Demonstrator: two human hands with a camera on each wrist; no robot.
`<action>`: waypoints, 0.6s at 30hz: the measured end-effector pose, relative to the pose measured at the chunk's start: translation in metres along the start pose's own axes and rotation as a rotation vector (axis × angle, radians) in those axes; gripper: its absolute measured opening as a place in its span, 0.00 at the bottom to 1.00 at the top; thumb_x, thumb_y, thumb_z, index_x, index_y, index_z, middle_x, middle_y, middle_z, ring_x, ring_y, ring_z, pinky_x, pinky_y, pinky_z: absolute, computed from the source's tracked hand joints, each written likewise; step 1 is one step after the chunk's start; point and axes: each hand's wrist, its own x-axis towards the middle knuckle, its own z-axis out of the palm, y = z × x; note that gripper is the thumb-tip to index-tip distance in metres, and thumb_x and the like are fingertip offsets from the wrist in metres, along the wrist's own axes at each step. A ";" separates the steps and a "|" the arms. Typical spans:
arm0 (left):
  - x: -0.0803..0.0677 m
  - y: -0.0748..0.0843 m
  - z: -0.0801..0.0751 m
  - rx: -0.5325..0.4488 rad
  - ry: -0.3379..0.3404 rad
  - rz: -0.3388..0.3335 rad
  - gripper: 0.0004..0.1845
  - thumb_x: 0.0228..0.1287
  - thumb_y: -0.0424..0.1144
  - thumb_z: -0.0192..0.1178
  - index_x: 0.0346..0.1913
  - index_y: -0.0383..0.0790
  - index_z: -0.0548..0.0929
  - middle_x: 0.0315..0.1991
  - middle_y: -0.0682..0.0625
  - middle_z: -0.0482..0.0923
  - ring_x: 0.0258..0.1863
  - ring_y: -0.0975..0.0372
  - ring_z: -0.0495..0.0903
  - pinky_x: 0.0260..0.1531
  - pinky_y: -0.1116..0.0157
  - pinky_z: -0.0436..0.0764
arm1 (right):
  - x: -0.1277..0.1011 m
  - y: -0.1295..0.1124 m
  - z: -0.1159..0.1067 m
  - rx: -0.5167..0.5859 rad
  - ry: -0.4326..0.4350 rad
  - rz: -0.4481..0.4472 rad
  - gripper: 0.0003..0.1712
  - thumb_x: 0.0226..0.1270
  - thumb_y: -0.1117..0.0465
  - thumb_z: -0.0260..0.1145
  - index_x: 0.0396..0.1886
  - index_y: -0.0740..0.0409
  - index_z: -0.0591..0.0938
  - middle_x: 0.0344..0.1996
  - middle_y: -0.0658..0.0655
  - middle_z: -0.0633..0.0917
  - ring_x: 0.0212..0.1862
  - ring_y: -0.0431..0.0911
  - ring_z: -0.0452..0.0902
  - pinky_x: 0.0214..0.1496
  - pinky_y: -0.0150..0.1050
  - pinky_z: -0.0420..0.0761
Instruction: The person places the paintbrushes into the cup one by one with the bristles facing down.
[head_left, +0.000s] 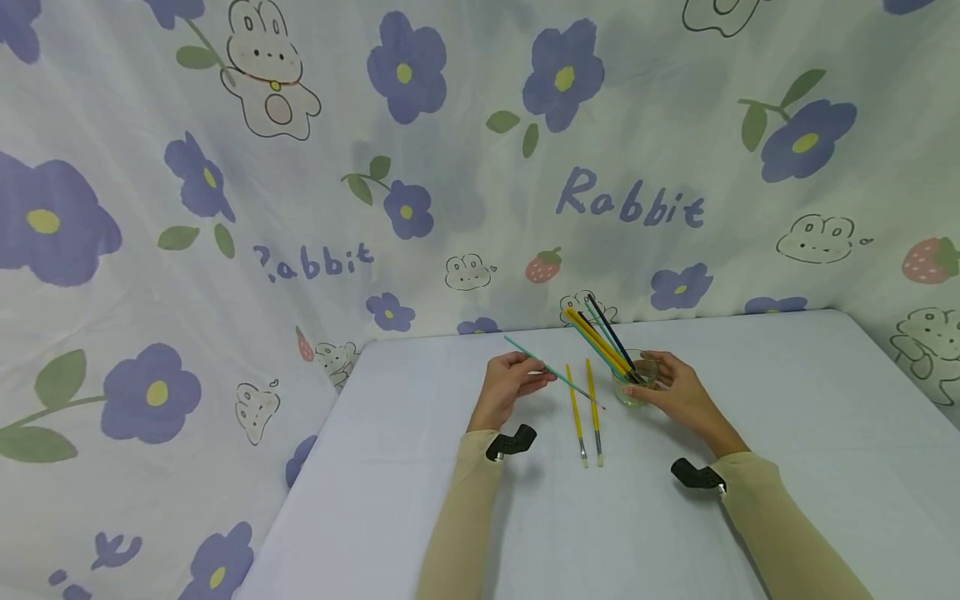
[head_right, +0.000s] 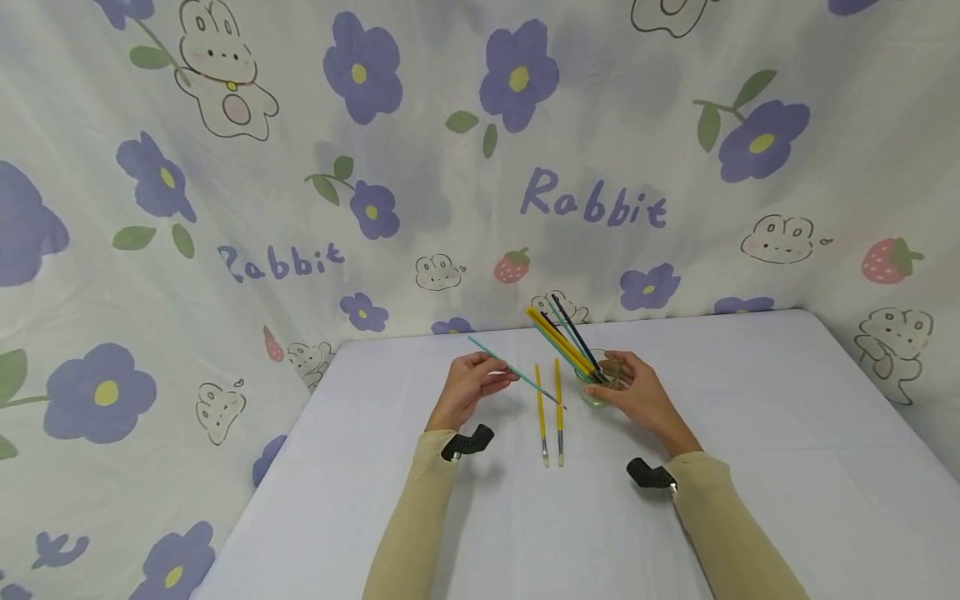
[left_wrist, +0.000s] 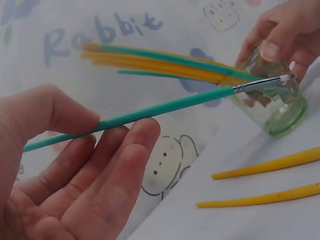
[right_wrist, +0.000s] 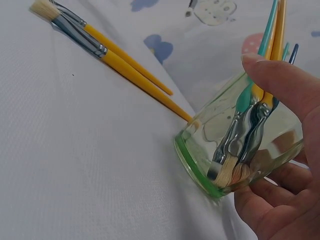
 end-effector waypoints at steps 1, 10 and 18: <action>0.000 0.001 0.001 0.001 0.001 0.005 0.03 0.69 0.30 0.62 0.41 0.32 0.83 0.33 0.47 0.88 0.33 0.61 0.91 0.43 0.65 0.91 | 0.000 0.000 0.000 -0.001 0.001 -0.001 0.51 0.65 0.46 0.76 0.77 0.64 0.62 0.71 0.68 0.76 0.74 0.65 0.69 0.77 0.61 0.70; 0.003 0.008 0.010 -0.016 -0.001 0.061 0.06 0.68 0.31 0.65 0.43 0.31 0.84 0.34 0.47 0.90 0.34 0.60 0.92 0.46 0.62 0.91 | 0.000 0.002 0.000 -0.001 0.004 -0.007 0.50 0.65 0.47 0.76 0.77 0.63 0.63 0.71 0.67 0.76 0.74 0.64 0.70 0.76 0.60 0.70; 0.004 0.014 0.022 -0.037 -0.022 0.115 0.06 0.67 0.32 0.66 0.43 0.32 0.85 0.33 0.49 0.90 0.34 0.62 0.92 0.47 0.62 0.91 | -0.001 0.000 0.000 0.008 -0.001 -0.002 0.50 0.65 0.48 0.76 0.77 0.63 0.62 0.71 0.68 0.76 0.74 0.64 0.70 0.78 0.60 0.69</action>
